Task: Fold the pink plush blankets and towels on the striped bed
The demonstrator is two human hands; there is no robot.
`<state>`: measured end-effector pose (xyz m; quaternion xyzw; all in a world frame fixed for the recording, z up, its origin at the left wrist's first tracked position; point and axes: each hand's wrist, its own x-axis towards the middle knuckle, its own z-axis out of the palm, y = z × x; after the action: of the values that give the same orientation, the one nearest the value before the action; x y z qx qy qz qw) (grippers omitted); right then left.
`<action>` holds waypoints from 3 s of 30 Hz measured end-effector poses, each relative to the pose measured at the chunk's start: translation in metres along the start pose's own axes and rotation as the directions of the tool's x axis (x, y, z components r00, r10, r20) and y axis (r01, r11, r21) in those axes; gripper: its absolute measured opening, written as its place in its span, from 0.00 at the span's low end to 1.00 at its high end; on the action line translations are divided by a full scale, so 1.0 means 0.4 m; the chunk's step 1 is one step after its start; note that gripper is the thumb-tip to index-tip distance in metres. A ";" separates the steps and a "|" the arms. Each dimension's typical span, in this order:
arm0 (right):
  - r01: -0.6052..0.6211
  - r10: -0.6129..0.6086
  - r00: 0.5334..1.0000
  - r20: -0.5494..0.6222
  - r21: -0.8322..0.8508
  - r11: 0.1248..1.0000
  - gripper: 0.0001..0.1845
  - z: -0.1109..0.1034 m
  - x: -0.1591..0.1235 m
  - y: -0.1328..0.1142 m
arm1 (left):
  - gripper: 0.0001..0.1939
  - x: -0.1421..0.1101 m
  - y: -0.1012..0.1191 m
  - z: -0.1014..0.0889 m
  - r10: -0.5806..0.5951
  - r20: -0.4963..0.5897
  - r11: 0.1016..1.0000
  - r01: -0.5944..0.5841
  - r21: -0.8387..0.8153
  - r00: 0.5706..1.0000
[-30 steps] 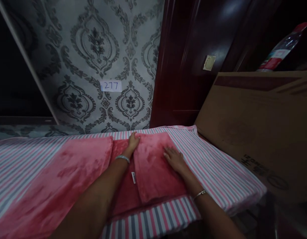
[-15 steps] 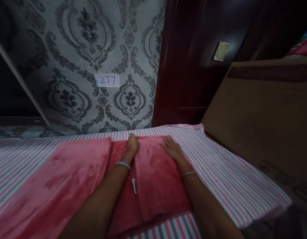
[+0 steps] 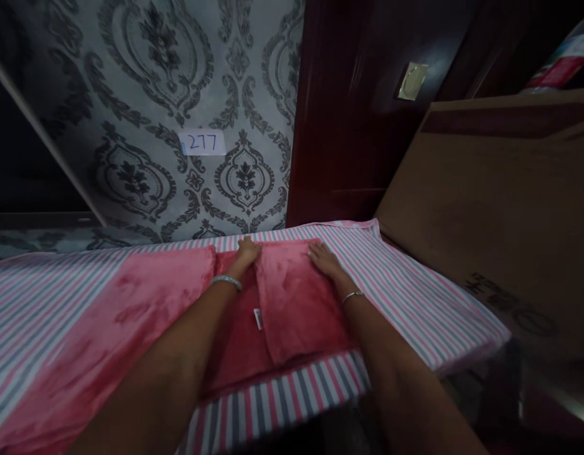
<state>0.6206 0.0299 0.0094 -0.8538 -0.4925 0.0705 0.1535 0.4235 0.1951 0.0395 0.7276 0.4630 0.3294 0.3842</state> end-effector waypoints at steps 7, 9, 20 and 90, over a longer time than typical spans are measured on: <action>0.016 -0.020 0.994 -0.104 -0.037 0.999 0.31 -0.025 -0.214 0.056 | 0.36 -0.257 0.077 0.032 0.278 0.439 0.776 -0.469 0.422 0.855; -0.018 0.010 0.994 -0.108 -0.071 0.997 0.31 -0.005 -0.297 0.069 | 0.41 -0.354 0.068 0.045 0.317 0.561 0.633 -0.611 0.475 0.765; 0.000 -0.024 0.987 -0.159 -0.152 0.988 0.31 0.079 -0.406 0.092 | 0.44 -0.478 -0.058 0.073 0.375 0.590 0.583 -0.677 0.449 0.715; 0.412 -0.292 0.909 -0.296 0.551 0.726 0.25 0.224 -0.412 -0.427 | 0.23 -0.678 -0.341 -0.421 0.626 0.149 0.601 -0.595 0.534 0.765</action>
<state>0.3734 -0.0150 -0.0236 -0.6531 -0.5807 0.1113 0.4732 0.1297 0.0243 -0.0299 0.9106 0.2708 0.3120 0.0088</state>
